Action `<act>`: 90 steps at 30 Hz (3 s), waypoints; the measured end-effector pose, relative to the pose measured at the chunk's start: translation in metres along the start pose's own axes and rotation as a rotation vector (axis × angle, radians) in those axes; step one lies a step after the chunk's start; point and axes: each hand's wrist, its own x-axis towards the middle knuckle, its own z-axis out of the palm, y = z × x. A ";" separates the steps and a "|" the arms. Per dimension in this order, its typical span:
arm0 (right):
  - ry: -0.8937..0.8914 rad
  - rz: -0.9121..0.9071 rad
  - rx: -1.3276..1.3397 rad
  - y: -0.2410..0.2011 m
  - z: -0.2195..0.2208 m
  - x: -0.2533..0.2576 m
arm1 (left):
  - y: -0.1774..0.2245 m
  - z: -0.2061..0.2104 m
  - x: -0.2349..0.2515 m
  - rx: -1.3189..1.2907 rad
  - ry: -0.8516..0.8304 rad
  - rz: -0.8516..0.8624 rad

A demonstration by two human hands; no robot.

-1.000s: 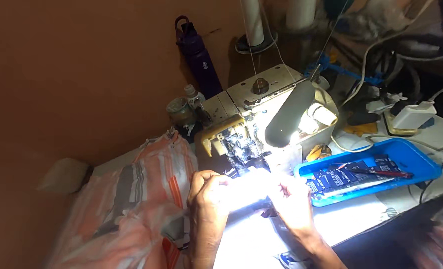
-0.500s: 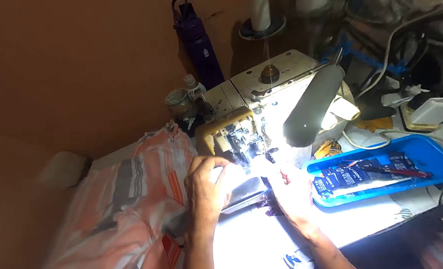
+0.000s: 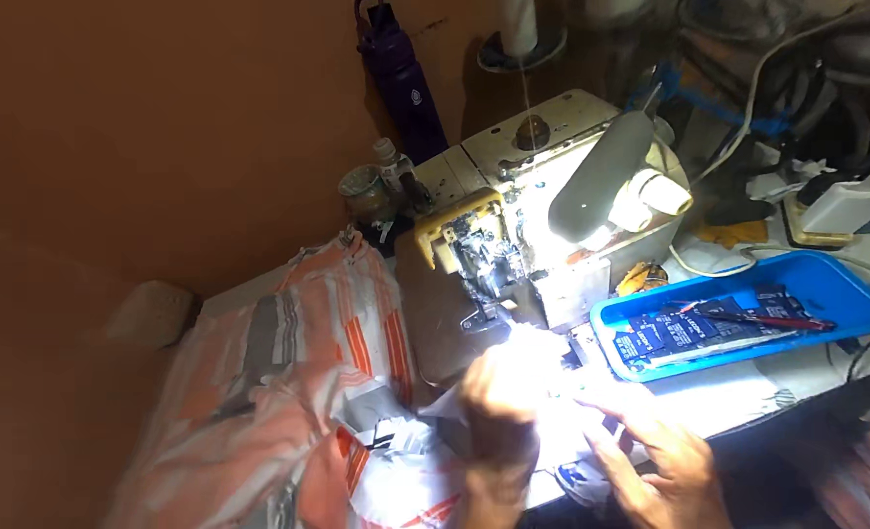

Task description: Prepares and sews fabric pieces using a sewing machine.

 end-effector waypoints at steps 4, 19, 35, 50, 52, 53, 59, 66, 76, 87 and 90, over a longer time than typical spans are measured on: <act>0.030 0.088 0.106 0.008 -0.006 0.004 | 0.022 0.020 0.034 -0.173 -0.127 0.157; -0.450 0.242 1.008 -0.041 -0.002 -0.012 | 0.048 -0.101 -0.059 -1.115 -0.008 -0.687; -0.633 0.902 1.870 -0.043 0.017 -0.025 | 0.042 -0.119 -0.071 -0.901 -0.008 -0.507; -0.796 0.675 1.585 -0.034 0.024 -0.040 | 0.054 -0.124 -0.081 -0.654 -0.001 -0.556; -0.794 0.600 1.521 -0.033 0.024 -0.041 | 0.052 -0.125 -0.085 -0.673 -0.021 -0.552; -0.793 0.558 1.500 -0.033 0.024 -0.041 | 0.050 -0.125 -0.086 -0.707 -0.033 -0.541; -0.750 0.444 1.416 -0.034 0.024 -0.041 | 0.059 -0.123 -0.088 -0.757 0.066 -0.576; -0.663 0.546 1.337 -0.046 0.022 -0.044 | 0.062 -0.119 -0.094 -0.662 0.143 -0.663; -0.675 0.366 1.254 -0.045 0.025 -0.047 | 0.061 -0.120 -0.099 -0.485 0.152 -0.588; -0.789 -0.182 1.114 -0.045 0.016 -0.010 | 0.042 -0.153 -0.091 -1.150 -0.011 -0.700; -1.024 -0.100 1.281 -0.051 0.005 0.011 | 0.022 -0.176 -0.094 -1.364 -0.324 -0.724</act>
